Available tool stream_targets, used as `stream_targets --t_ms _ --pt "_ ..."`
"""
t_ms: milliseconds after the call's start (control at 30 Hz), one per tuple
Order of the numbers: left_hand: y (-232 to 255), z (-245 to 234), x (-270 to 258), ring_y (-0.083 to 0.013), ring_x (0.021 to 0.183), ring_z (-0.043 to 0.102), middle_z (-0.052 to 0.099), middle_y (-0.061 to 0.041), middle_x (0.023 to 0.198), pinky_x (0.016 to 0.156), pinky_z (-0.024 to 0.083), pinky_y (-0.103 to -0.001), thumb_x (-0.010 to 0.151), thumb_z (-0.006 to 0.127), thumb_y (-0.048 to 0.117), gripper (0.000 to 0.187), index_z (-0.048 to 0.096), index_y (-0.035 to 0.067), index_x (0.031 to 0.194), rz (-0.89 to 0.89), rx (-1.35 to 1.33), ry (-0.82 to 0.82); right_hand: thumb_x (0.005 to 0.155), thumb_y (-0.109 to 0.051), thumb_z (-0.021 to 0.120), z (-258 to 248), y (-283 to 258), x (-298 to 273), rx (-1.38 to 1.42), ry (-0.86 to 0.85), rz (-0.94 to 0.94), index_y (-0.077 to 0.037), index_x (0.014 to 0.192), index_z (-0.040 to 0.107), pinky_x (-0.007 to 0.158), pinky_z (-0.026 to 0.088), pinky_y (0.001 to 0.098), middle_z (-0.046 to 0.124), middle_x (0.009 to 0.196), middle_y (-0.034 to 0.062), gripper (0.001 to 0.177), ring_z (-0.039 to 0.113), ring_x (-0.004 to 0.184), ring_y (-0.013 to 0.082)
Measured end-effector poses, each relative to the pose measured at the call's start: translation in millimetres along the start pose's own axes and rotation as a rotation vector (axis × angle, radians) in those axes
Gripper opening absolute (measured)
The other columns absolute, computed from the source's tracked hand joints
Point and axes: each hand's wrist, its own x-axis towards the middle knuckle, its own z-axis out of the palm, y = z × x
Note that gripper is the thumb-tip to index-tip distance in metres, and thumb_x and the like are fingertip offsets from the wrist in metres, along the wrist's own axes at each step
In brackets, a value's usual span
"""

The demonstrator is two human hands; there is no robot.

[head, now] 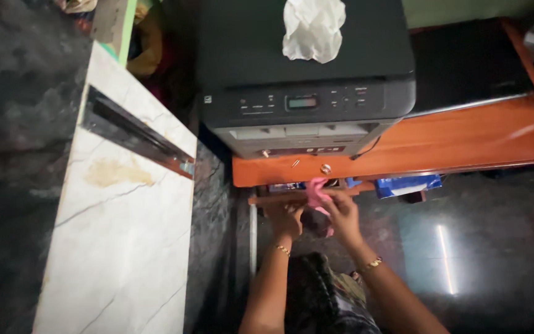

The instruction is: The person wipes a printer, a laptop, and a wooden table with a pink cloth, then moves to wipe the headboard of a bed. The person handles a hair straightener and a white tissue during the cleaning.

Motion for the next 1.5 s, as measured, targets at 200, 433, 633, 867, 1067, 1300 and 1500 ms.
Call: stream_targets --t_ms 200,433,633,867,1067,1300,1500 --pt "-34.5 35.5 -56.7 -0.0298 0.117 0.066 0.072 -0.01 0.125 0.097 0.046 -0.052 0.082 0.065 0.028 0.046 0.066 0.017 0.126 -0.467 -0.574 0.049 0.091 -0.001 0.058 98.4 -10.8 11.0 -0.287 -0.597 -0.358 -0.004 0.138 0.061 0.099 0.056 0.0382 0.056 0.149 0.0148 0.047 0.055 0.138 0.0263" --pt "-73.1 39.5 -64.8 -0.03 0.108 0.069 0.071 -0.016 0.125 0.091 0.053 -0.044 0.095 0.059 0.028 0.045 0.063 0.008 0.135 -0.804 -0.837 0.108 0.074 -0.013 0.067 152.1 4.6 6.4 -1.257 -0.797 -0.747 0.011 0.138 0.048 0.113 0.035 0.0485 0.046 0.149 0.0244 0.071 0.041 0.139 0.0393" --pt "-66.3 42.7 -57.9 -0.0407 0.103 0.07 0.058 -0.033 0.135 0.092 0.054 -0.049 0.093 0.055 0.003 0.052 0.051 -0.007 0.144 -0.902 -1.643 0.229 0.08 -0.023 0.063 100.4 18.9 22.0 -1.087 -0.558 -1.112 0.004 0.136 0.057 0.114 0.036 0.0488 0.056 0.145 0.0201 0.063 0.045 0.139 0.0345" --pt "-53.3 49.0 -35.8 -0.025 0.146 0.045 0.048 -0.017 0.156 0.117 0.036 -0.035 0.093 0.063 0.004 0.06 0.045 -0.001 0.15 -0.951 -1.45 0.134 0.077 -0.011 0.061 -19.1 -10.7 22.4 -0.996 -0.393 -0.931 0.0 0.106 0.072 0.098 0.05 0.0405 0.07 0.115 0.011 0.033 0.062 0.116 0.0298" --pt "-45.5 51.8 -38.2 -0.0267 0.142 0.05 0.053 -0.018 0.152 0.114 0.04 -0.037 0.091 0.066 0.007 0.06 0.047 -0.001 0.147 -0.945 -1.384 0.06 0.091 0.002 0.059 -87.2 9.7 21.1 -1.025 -0.056 -0.453 0.002 0.118 0.071 0.089 0.052 0.0381 0.073 0.116 0.01 0.03 0.066 0.104 0.0256" --pt "-19.0 19.9 -35.9 -0.0279 0.135 0.056 0.059 -0.016 0.144 0.11 0.045 -0.038 0.093 0.067 0.014 0.053 0.054 0.002 0.142 -0.759 -1.077 0.063 0.101 -0.008 0.063 -100.2 84.8 12.7 -0.234 0.625 0.018 0.002 0.111 0.066 0.059 0.056 0.0283 0.072 0.094 0.0086 0.015 0.067 0.073 0.012" --pt "-18.5 -38.3 -26.6 -0.0298 0.127 0.06 0.063 -0.016 0.137 0.103 0.049 -0.039 0.093 0.062 0.014 0.045 0.061 0.004 0.137 -0.768 -0.795 -0.033 0.101 -0.014 0.062 -68.1 115.6 35.8 -0.015 0.692 0.082 -0.002 0.103 0.059 0.051 0.05 0.0293 0.068 0.083 0.0075 0.012 0.063 0.061 0.014"
